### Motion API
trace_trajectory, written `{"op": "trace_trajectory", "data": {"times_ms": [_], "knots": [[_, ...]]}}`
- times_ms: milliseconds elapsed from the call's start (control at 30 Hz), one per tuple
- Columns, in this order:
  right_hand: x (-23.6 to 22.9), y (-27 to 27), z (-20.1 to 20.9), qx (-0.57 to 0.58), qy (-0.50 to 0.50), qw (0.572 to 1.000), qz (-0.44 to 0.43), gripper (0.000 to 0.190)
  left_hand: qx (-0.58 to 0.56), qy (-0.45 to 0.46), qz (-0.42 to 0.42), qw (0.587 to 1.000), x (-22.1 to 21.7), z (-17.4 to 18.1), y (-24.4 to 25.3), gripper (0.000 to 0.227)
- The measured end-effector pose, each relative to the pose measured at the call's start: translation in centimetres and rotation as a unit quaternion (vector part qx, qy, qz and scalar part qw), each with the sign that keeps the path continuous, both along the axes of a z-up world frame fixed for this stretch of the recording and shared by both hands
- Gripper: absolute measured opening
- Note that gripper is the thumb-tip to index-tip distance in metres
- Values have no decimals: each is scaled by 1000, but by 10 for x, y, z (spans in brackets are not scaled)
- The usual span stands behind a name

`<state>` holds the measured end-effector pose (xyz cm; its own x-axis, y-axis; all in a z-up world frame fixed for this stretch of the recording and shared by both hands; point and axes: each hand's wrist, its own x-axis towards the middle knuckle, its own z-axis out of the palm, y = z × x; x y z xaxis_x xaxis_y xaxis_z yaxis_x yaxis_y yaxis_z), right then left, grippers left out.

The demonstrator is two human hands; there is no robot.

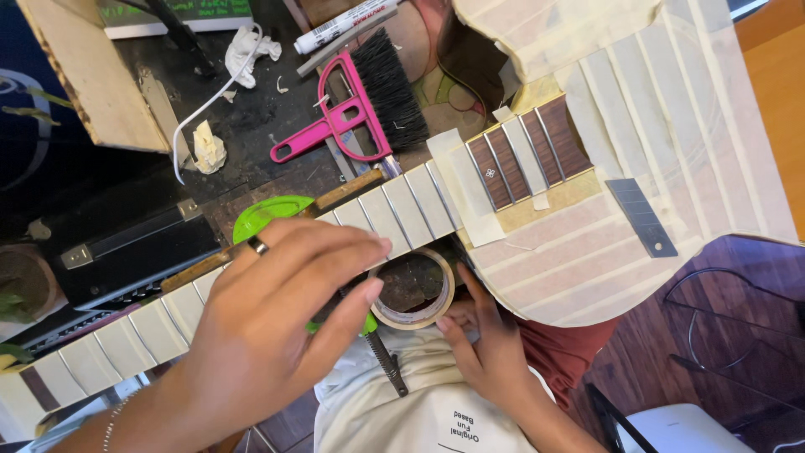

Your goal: The person applies masking tape to the guitar fretboard, smoothing it down and cutting it with a utility knife. They continue taping and trimming sections of the fretboard throughout the clip.

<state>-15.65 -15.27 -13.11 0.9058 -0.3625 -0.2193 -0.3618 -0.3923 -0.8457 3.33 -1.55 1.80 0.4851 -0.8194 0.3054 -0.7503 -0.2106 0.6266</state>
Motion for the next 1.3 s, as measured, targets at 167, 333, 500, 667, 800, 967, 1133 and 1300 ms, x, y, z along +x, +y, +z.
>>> {"op": "trace_trajectory", "data": {"times_ms": [167, 333, 500, 667, 800, 967, 1133, 1300], "knots": [[-3, -24, 61, -14, -59, 995, 85, 38, 69, 52, 12, 996, 31, -14, -24, 26], [34, -45, 116, -158, -319, 929, 104, 9, 111, 257, 50, 959, 58, -37, -67, 19], [57, -69, 115, -291, -230, 920, 127, 14, 138, 324, 51, 935, 63, -41, -86, 11], [65, -78, 109, -321, -213, 908, 166, 25, 116, 330, 35, 936, 64, -53, -90, 14], [74, -83, 113, -339, -193, 900, 195, 23, 96, 292, 43, 951, 62, -58, -90, 16], [77, -86, 112, -355, -187, 891, 212, 23, 96, 297, 35, 949, 62, -61, -89, 17], [77, -88, 110, -341, -181, 898, 210, 23, 82, 291, 30, 953, 60, -62, -89, 18], [81, -84, 110, -357, -184, 895, 195, 22, 82, 294, 32, 952, 61, -63, -89, 18]]}}
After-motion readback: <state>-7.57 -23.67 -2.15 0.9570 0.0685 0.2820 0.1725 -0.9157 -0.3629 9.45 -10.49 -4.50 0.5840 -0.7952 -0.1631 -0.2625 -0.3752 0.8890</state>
